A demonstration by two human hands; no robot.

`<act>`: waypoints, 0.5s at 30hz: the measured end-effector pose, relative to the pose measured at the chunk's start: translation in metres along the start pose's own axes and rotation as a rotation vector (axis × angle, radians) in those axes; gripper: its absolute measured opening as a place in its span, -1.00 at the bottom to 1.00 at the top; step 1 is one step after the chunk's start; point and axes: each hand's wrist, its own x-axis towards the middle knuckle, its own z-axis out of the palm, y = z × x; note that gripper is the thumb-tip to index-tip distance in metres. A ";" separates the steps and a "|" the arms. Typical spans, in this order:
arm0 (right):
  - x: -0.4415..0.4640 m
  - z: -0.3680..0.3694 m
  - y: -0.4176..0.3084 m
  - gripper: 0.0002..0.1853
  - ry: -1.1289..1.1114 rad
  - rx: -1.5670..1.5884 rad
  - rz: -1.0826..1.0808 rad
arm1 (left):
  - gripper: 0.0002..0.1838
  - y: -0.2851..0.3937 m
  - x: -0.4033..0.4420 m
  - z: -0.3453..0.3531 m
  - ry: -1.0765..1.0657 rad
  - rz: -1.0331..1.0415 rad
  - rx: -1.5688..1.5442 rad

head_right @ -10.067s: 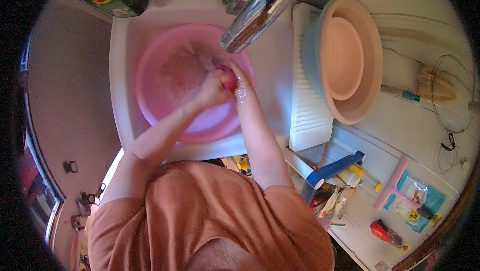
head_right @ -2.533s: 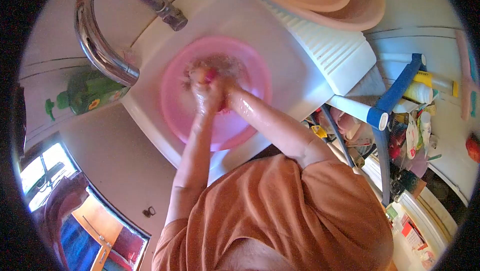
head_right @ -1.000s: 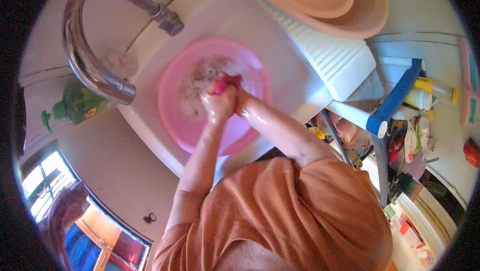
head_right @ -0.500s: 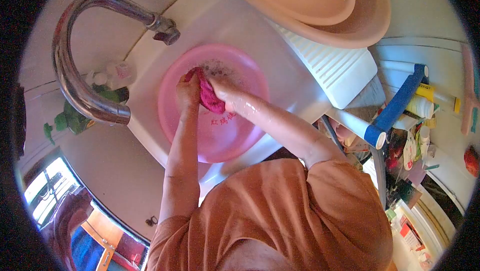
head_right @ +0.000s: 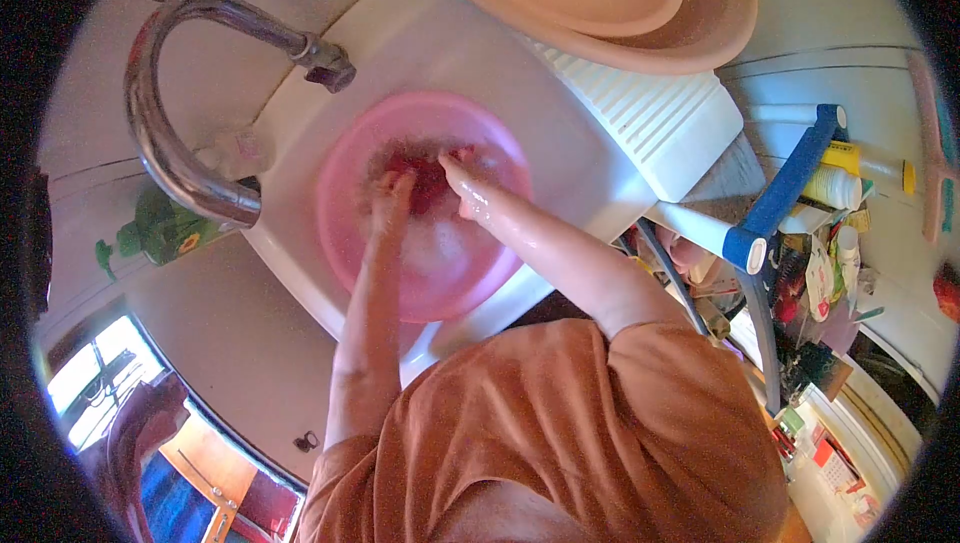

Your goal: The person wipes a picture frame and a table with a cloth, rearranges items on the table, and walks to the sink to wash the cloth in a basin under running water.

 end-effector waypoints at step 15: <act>-0.026 0.037 -0.014 -0.78 -0.532 0.531 0.004 | -0.90 0.068 -0.038 0.000 0.349 0.748 0.246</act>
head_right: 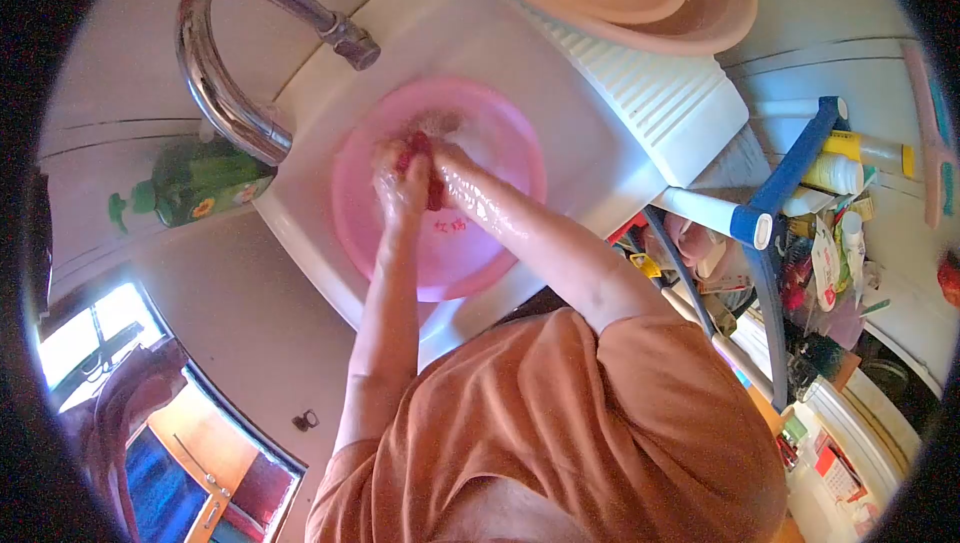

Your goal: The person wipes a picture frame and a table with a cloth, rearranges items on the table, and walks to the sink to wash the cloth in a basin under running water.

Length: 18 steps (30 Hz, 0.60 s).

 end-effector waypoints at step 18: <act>-0.023 0.010 0.001 -0.63 0.302 -0.181 0.060 | -0.61 -0.010 0.009 -0.002 -0.164 -0.720 -0.014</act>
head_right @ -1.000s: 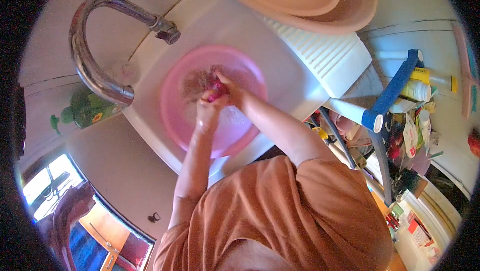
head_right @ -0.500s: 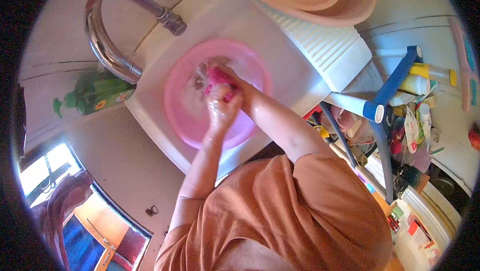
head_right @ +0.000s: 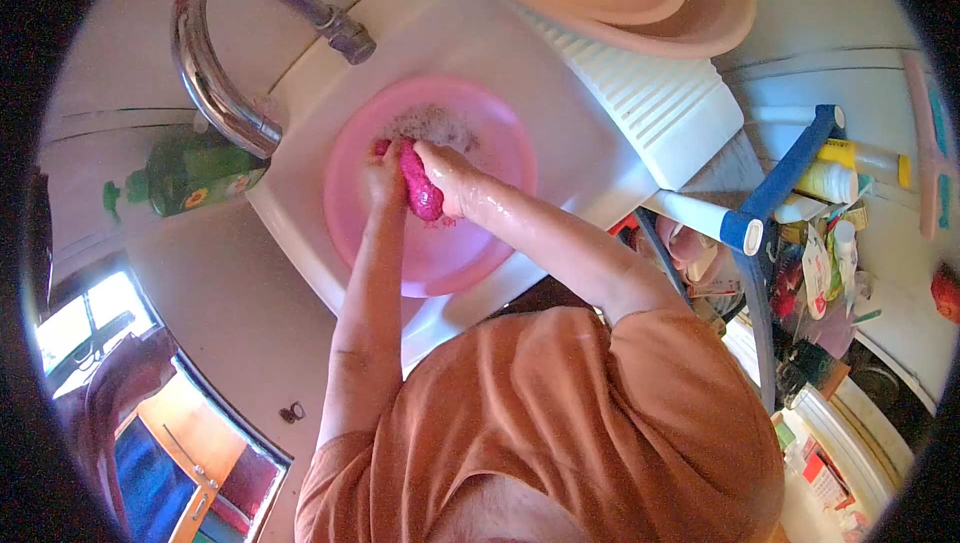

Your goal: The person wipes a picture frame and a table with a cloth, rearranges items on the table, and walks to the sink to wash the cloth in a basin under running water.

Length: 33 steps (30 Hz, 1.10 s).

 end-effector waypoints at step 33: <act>-0.006 -0.110 -0.062 -0.38 0.521 -1.779 -0.552 | -0.36 -0.053 -0.039 -0.086 0.095 0.036 0.702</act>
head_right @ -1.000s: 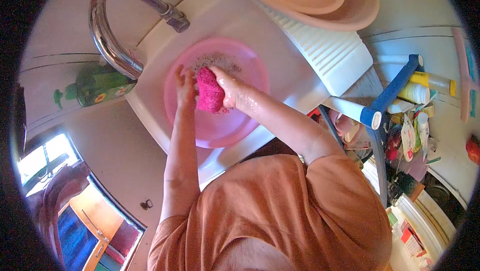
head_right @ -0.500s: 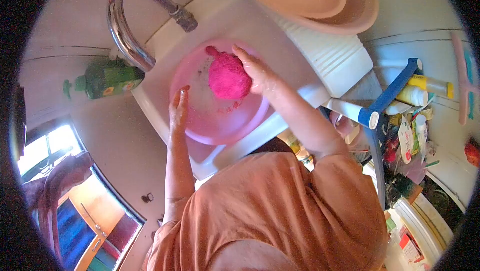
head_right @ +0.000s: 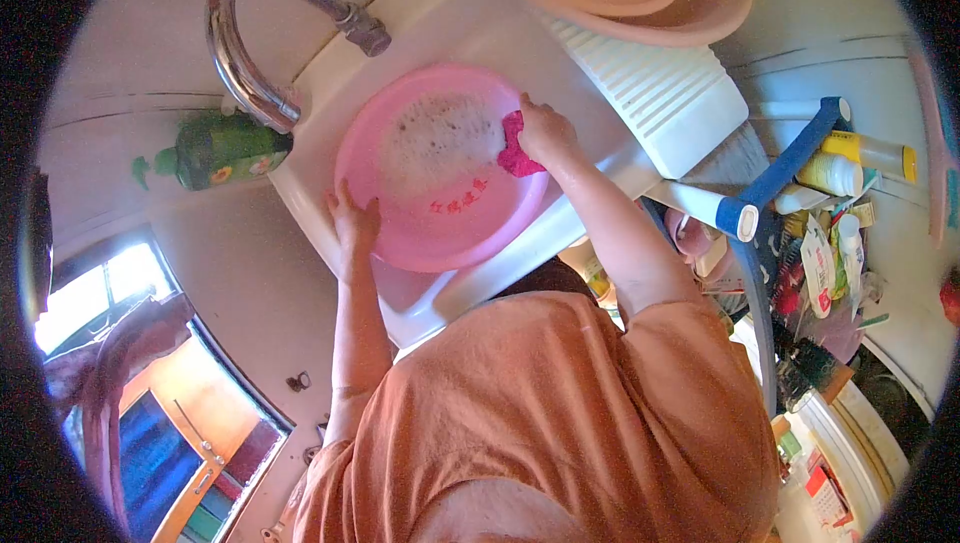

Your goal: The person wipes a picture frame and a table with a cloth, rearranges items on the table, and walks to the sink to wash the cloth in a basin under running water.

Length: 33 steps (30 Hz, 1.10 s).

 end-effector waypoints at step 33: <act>-0.067 -0.010 -0.049 -0.81 -1.054 0.576 -0.035 | -0.68 0.057 -0.043 -0.191 0.029 0.198 -1.121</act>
